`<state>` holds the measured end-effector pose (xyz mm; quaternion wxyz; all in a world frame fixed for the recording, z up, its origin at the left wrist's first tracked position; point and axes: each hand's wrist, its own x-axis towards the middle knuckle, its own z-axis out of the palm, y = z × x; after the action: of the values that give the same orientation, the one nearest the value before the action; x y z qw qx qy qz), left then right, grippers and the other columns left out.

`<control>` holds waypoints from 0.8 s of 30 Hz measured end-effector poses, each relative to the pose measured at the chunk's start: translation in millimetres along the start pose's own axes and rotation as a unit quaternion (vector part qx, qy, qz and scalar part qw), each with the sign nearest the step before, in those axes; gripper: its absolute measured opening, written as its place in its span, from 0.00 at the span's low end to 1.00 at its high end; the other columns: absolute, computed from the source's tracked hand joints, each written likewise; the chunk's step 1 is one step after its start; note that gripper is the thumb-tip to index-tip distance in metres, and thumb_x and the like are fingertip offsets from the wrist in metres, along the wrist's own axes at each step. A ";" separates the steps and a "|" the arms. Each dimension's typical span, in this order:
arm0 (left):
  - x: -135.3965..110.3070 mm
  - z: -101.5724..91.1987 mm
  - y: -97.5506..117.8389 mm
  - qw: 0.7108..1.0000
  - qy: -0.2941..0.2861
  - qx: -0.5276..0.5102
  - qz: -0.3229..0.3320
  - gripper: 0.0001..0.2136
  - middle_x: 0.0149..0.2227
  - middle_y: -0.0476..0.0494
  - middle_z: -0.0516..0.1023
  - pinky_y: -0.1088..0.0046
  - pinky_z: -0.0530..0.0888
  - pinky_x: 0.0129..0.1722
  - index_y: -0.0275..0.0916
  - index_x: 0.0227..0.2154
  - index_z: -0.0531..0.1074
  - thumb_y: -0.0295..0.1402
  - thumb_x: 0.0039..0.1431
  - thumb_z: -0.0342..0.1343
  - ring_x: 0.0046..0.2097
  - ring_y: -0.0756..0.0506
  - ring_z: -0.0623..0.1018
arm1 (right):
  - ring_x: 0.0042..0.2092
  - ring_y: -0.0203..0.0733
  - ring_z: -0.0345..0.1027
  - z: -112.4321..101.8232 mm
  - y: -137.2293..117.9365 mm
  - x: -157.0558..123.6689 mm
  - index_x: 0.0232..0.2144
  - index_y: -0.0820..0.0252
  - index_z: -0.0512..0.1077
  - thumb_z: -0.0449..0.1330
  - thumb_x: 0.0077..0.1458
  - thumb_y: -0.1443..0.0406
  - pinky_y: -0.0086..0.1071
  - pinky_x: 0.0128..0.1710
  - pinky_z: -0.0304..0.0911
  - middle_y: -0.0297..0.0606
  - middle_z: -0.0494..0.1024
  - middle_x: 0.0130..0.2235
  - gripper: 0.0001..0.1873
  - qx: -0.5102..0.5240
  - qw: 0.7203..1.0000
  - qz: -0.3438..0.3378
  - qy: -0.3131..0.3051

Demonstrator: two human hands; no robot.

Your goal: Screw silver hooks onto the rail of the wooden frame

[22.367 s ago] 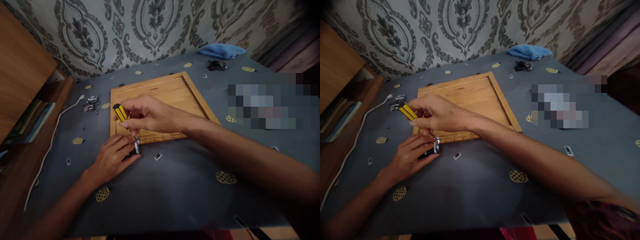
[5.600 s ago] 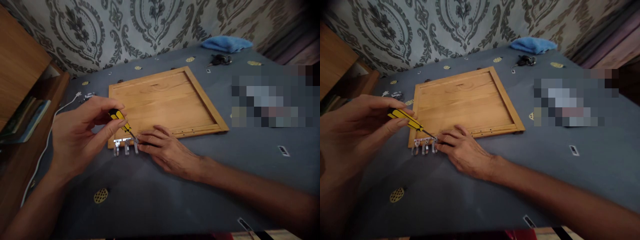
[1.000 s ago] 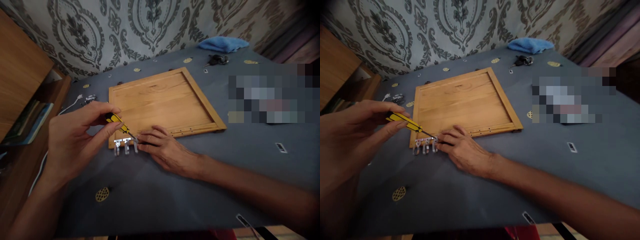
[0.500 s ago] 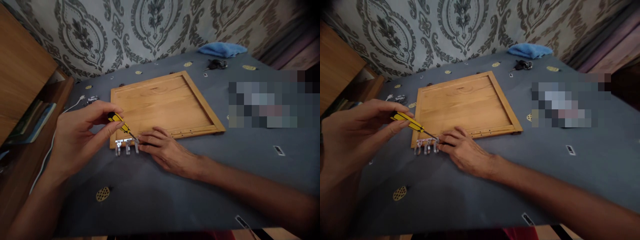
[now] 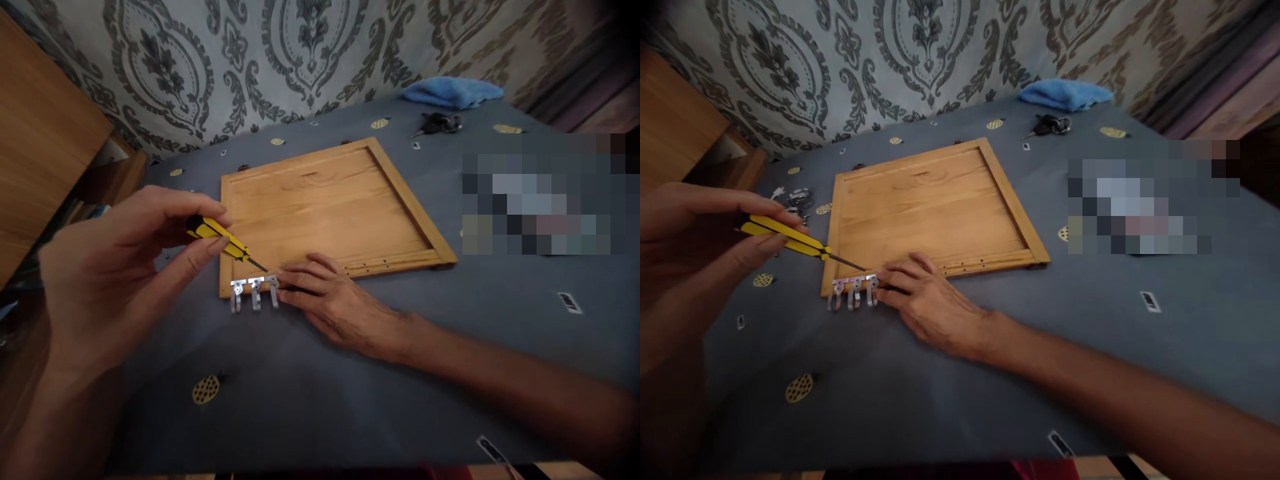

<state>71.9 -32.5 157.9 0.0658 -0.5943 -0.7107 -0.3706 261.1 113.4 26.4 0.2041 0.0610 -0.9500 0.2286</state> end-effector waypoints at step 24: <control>1.2 4.4 4.1 0.996 -0.077 0.039 0.039 0.06 0.39 0.56 0.82 0.84 0.76 0.39 0.42 0.43 0.78 0.33 0.64 0.61 0.37 0.53 0.81 | 0.61 0.51 0.63 7.8 -6.9 -4.0 0.56 0.59 0.71 0.54 0.64 0.72 0.58 0.63 0.52 0.43 0.76 0.58 0.19 -0.071 0.997 0.016 0.007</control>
<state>76.7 -28.8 157.2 0.0484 -0.6449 -0.7040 -0.2935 263.4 103.7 21.2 0.2105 0.0297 -0.9633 0.1640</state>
